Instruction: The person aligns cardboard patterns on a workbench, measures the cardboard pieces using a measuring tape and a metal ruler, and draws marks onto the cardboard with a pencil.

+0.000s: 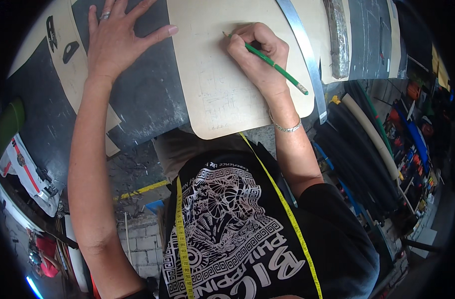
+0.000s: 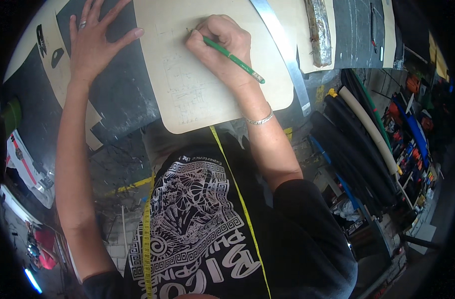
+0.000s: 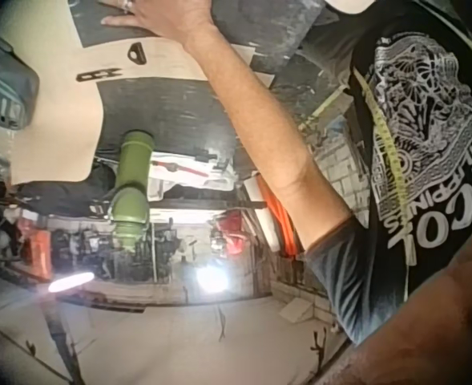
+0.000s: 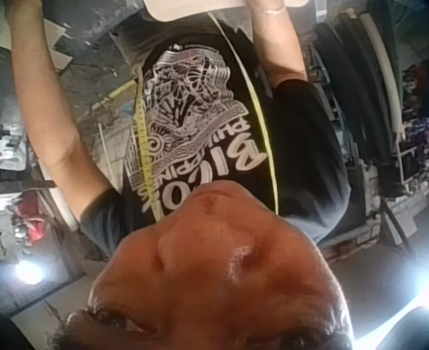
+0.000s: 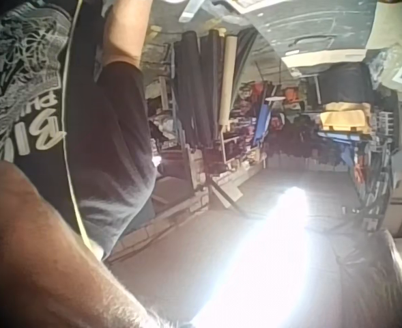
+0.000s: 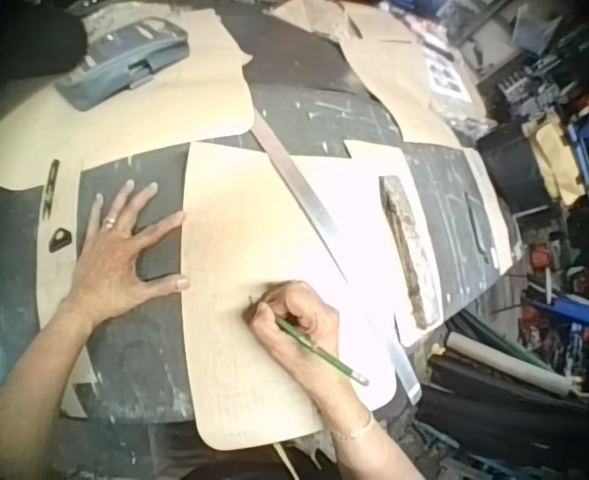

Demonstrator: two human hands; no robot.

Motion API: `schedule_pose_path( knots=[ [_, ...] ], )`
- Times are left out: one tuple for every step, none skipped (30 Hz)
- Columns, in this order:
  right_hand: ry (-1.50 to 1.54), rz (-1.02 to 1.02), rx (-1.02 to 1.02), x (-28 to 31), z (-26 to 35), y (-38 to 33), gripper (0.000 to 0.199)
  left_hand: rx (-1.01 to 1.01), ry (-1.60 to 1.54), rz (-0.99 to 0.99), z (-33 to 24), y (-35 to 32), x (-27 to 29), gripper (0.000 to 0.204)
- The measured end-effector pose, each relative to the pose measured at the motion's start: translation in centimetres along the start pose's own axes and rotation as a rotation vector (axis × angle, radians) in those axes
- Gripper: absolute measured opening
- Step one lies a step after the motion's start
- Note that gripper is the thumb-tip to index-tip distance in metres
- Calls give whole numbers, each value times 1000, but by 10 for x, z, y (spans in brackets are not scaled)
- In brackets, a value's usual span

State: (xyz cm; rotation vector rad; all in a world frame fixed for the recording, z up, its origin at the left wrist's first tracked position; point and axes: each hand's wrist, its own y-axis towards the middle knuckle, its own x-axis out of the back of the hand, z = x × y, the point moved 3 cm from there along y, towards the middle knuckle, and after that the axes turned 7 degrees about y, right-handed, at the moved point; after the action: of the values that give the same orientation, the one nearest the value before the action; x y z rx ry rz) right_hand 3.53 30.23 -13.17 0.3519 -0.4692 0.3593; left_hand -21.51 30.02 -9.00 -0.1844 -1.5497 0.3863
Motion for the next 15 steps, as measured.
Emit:
schedule_pose_path(
  knots=[
    [-8,12,-31,1,0,0,14,-2,1,2,-1,0,0,92],
    [-15,24,-60,0,-1,0,14,2,-6,-4,-1,-1,0,92],
    [-14,23,-60,0,1,0,14,6,-13,-10,-1,-1,-1,92],
    [131,-20,-114,1,2,1,13,6,-12,-9,0,-1,-2,92],
    [275,-65,-168,2,2,0,12,1,-16,-21,0,0,-2,93],
    [267,-58,-200,6,-1,0,9,-4,-20,-33,-1,0,-3,94],
    [404,-106,-185,7,-1,2,9,-5,-20,-34,-1,0,-3,94],
    [541,-154,-170,8,-2,6,10,-13,-11,-44,-1,-1,-2,95],
    [498,-169,-198,11,-9,3,10,-22,-2,-55,-2,-1,-2,97],
    [497,-170,-198,13,-9,1,10,-23,-3,-56,-1,-2,-4,97],
    [450,-134,-170,12,-6,0,10,-40,-7,-83,0,-2,-6,98],
    [403,-99,-143,11,-3,0,9,-57,-11,-111,2,-1,-8,99],
    [404,-90,-127,6,4,-6,11,-55,-11,-111,5,0,-12,99],
    [435,-84,-156,0,13,-11,13,-62,-25,-140,7,1,-15,99],
    [466,-80,-185,-5,20,-16,16,-70,-37,-169,7,0,-16,99]
  ],
)
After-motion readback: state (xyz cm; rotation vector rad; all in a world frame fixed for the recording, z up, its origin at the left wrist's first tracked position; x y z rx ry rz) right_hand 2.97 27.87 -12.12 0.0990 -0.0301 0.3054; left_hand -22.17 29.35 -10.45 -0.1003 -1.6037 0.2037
